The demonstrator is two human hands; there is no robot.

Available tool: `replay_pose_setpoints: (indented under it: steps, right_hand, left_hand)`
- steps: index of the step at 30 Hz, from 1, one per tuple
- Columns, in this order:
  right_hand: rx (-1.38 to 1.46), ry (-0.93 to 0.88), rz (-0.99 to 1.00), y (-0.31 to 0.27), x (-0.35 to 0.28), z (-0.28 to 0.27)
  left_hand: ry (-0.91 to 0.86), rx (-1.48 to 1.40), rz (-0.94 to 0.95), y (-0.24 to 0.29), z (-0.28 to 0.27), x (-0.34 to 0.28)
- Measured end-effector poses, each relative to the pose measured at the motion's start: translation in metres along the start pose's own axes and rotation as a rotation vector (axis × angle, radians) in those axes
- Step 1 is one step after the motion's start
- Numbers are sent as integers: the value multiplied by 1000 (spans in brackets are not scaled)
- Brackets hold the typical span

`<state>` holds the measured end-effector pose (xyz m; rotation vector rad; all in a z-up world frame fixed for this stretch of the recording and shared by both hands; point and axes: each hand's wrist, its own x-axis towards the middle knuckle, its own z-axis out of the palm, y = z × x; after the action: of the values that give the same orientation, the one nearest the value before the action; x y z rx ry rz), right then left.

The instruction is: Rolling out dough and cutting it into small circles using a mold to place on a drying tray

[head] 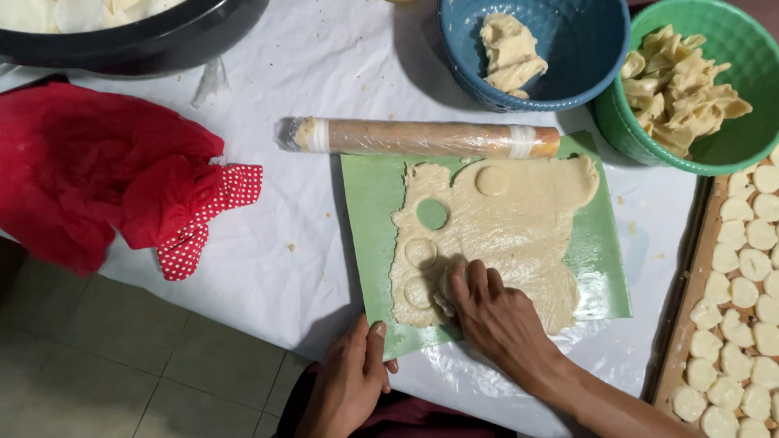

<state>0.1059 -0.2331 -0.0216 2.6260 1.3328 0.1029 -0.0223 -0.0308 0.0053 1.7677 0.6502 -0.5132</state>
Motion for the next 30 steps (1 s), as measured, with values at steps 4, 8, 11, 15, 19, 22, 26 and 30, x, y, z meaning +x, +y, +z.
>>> replay_pose_setpoints:
  steps: [4, 8, 11, 15, 19, 22, 26, 30]
  right_hand:
    - [33, -9, -10, 6, 5, -8]
    - [411, -212, 105, 18, 8, -22]
    - [707, -201, 236, 29, 8, -45]
    - [952, -180, 346, 47, 12, -73]
    - [571, -134, 272, 57, 26, -43]
    - [308, -99, 141, 50, 37, -32]
    - [144, 41, 49, 41, 39, -14]
    - [133, -50, 48, 41, 44, -18]
  left_hand:
    - [3, 60, 27, -5, 4, 1]
    - [4, -125, -26, -9, 5, 4]
    - [4, -123, -9, -12, 5, 2]
    - [12, -94, 8, -13, 5, 3]
    - [10, -145, 25, -13, 7, 4]
    - [-32, -115, -44, -5, 2, 3]
    - [-14, -95, -7, -5, 2, 2]
    - [-17, -82, 24, -7, 2, 3]
